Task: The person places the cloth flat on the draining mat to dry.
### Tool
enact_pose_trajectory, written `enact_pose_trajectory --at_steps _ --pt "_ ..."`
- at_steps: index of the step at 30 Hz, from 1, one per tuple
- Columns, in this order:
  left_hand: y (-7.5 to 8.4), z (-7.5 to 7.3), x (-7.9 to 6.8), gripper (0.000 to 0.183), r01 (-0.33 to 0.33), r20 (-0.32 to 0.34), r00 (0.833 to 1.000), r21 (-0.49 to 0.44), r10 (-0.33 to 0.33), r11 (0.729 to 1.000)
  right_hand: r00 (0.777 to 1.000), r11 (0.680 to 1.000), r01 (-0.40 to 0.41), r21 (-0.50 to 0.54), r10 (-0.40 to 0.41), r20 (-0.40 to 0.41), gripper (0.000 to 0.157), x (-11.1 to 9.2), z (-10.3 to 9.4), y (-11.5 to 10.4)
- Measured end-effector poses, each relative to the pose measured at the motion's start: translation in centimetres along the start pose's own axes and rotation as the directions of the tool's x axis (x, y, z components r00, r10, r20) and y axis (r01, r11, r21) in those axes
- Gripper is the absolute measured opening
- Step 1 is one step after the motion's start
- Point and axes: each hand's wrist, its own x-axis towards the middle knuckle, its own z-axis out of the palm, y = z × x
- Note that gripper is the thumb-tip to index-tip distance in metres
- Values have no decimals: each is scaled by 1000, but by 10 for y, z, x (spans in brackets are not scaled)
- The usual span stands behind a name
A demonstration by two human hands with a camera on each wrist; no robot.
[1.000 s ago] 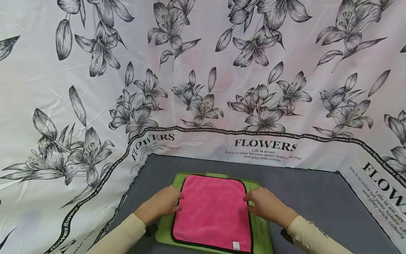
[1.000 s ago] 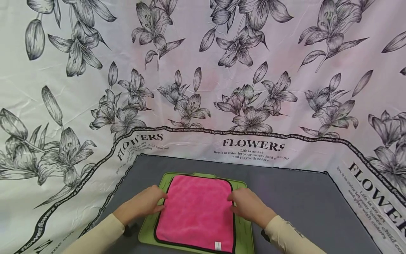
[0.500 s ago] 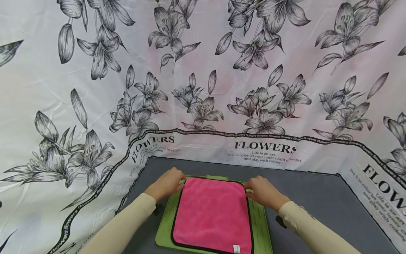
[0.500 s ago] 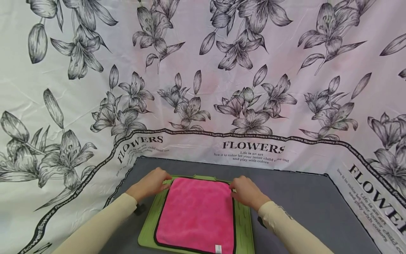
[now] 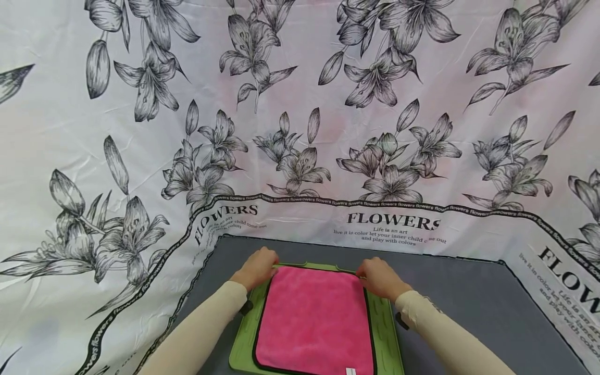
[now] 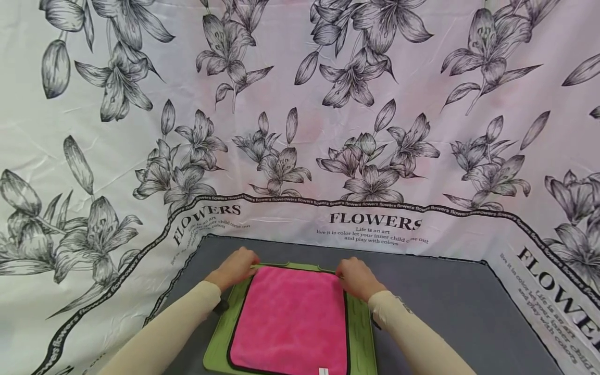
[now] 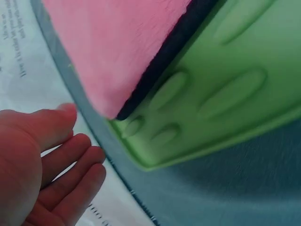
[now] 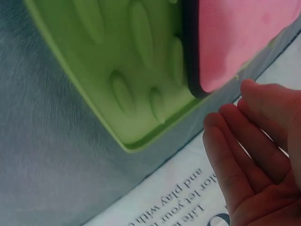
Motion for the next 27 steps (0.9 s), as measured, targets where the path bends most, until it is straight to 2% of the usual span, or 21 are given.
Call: enact_pose_trajectory --at_steps 7,11,16,20,24,26,27 --pt "2 24 4 26 43 -35 998 -7 -43 999 996 996 -81 37 82 -17 20 6 19 4" --pt "1 35 4 26 72 -66 995 29 -70 997 993 994 -110 -4 110 -29 24 8 30 3" --pt "5 39 2 22 78 -94 993 39 -74 996 992 989 -124 -81 120 -48 33 8 40 1" --pt "4 40 3 22 82 -117 990 41 -77 996 992 987 -116 -115 109 -67 35 9 39 0" --pt "-3 44 4 21 62 -165 985 28 -56 998 987 983 -138 -121 127 -99 34 12 38 2" --pt "-16 58 10 20 19 -197 980 44 -10 999 986 982 -146 -121 135 -95 31 12 39 3" --pt "-18 59 10 20 6 -199 980 46 3 999 987 982 -145 -118 135 -89 30 11 39 3"
